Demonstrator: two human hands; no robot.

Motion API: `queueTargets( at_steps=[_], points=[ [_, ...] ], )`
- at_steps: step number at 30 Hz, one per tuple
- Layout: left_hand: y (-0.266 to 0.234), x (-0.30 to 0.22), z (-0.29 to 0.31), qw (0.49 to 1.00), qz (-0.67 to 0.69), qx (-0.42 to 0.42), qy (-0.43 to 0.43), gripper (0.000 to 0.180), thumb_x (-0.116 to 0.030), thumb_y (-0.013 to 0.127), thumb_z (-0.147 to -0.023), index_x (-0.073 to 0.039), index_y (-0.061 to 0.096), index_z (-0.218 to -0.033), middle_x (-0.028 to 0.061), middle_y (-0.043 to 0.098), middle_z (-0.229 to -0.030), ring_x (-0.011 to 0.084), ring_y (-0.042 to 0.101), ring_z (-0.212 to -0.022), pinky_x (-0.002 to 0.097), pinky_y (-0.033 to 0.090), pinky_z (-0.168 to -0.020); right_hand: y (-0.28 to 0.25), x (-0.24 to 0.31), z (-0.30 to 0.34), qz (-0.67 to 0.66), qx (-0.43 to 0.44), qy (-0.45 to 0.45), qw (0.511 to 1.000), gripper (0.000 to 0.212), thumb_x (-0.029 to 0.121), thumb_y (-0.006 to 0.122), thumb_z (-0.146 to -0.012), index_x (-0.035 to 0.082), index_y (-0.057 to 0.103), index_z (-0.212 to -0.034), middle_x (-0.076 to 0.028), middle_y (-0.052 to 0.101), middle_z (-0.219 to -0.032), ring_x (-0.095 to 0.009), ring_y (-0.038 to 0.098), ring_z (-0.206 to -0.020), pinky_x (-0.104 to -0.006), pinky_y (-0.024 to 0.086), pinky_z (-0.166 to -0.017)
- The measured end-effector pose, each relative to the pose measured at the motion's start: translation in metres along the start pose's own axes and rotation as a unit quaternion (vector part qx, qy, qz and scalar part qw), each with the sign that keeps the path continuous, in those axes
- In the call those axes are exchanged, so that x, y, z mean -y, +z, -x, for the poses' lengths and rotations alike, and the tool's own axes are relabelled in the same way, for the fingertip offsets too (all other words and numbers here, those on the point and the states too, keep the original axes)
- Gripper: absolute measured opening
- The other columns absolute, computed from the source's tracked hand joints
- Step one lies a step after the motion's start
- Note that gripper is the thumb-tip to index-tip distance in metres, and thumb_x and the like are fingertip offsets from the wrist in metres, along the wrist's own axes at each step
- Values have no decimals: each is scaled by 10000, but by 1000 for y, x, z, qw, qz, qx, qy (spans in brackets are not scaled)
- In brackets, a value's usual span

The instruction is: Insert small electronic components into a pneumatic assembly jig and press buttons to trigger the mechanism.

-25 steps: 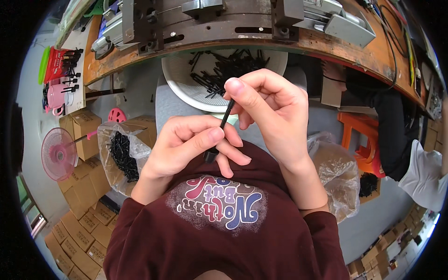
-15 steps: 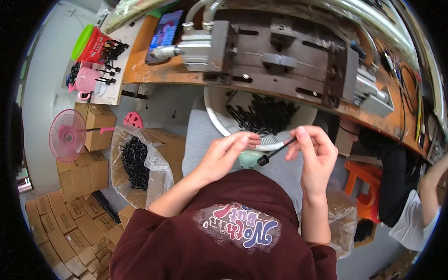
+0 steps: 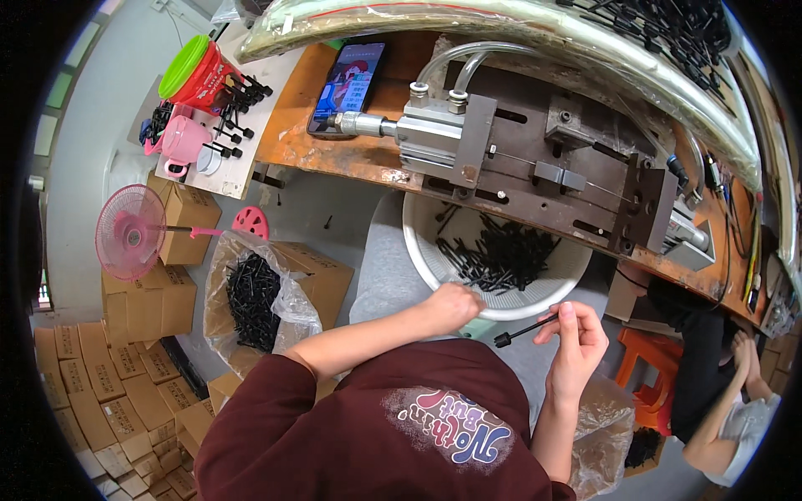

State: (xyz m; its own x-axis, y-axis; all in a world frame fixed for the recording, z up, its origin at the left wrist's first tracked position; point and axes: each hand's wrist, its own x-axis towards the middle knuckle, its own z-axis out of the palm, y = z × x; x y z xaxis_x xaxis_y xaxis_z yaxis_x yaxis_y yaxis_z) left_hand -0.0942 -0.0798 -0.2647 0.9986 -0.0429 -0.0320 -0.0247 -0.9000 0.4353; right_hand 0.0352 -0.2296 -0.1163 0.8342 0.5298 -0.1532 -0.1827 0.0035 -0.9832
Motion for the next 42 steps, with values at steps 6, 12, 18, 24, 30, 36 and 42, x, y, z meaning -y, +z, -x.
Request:
queueTargets(
  at_steps=[6,12,18,24,30,36,42],
  points=[
    [-62,-28,8,881,439,-10,-175,377,-304,590,-949,-49,629,-1225,163,702,-1029,232,689,-900,333,534,-797,1,-2,-5,7,15,-13,1000,212,167,563,-981,-27,612,-912,-123,652,-761,-119,575,-538,-219,436,-541],
    [-155,-65,20,738,667,-29,-100,429,-99,593,-953,-7,501,-1362,118,675,-1144,159,682,-959,283,538,-852,24,6,-15,-77,59,-25,995,209,157,532,-995,-32,595,-933,-123,631,-806,-126,573,-577,-230,456,-541],
    [-173,-82,25,782,598,-149,-97,350,-51,608,-926,4,580,-1271,114,697,-1004,162,702,-848,289,570,-766,44,35,-11,-96,69,-62,991,206,155,531,-992,-31,600,-937,-136,634,-827,-128,576,-604,-217,464,-532],
    [-171,-85,15,831,514,-193,-88,219,-97,644,-909,37,647,-1081,126,690,-901,160,695,-718,283,558,-630,34,44,-7,-83,74,-69,991,209,158,535,-991,-30,608,-937,-120,635,-882,-102,571,-645,-205,440,-521],
    [-188,-107,-10,876,350,-332,-2,161,-107,645,-878,35,631,-952,145,625,-781,275,629,-602,345,510,-539,49,62,-19,-151,-2,-148,977,153,165,501,-1012,44,503,-918,-29,503,-845,-57,426,-675,-188,321,-556],
    [-227,-127,-27,864,294,-408,14,131,-89,638,-862,25,583,-896,145,589,-760,315,614,-632,370,504,-569,55,116,-43,-190,69,-219,955,185,164,464,-1027,45,466,-885,-10,418,-801,-66,333,-669,-217,261,-538],
    [-187,-114,10,871,476,-120,-7,134,-95,577,-926,14,651,-900,130,664,-836,224,649,-650,298,518,-609,-68,173,-121,-166,52,-341,924,203,202,455,-1035,29,514,-946,3,404,-755,-65,343,-668,-225,279,-571]
  ],
)
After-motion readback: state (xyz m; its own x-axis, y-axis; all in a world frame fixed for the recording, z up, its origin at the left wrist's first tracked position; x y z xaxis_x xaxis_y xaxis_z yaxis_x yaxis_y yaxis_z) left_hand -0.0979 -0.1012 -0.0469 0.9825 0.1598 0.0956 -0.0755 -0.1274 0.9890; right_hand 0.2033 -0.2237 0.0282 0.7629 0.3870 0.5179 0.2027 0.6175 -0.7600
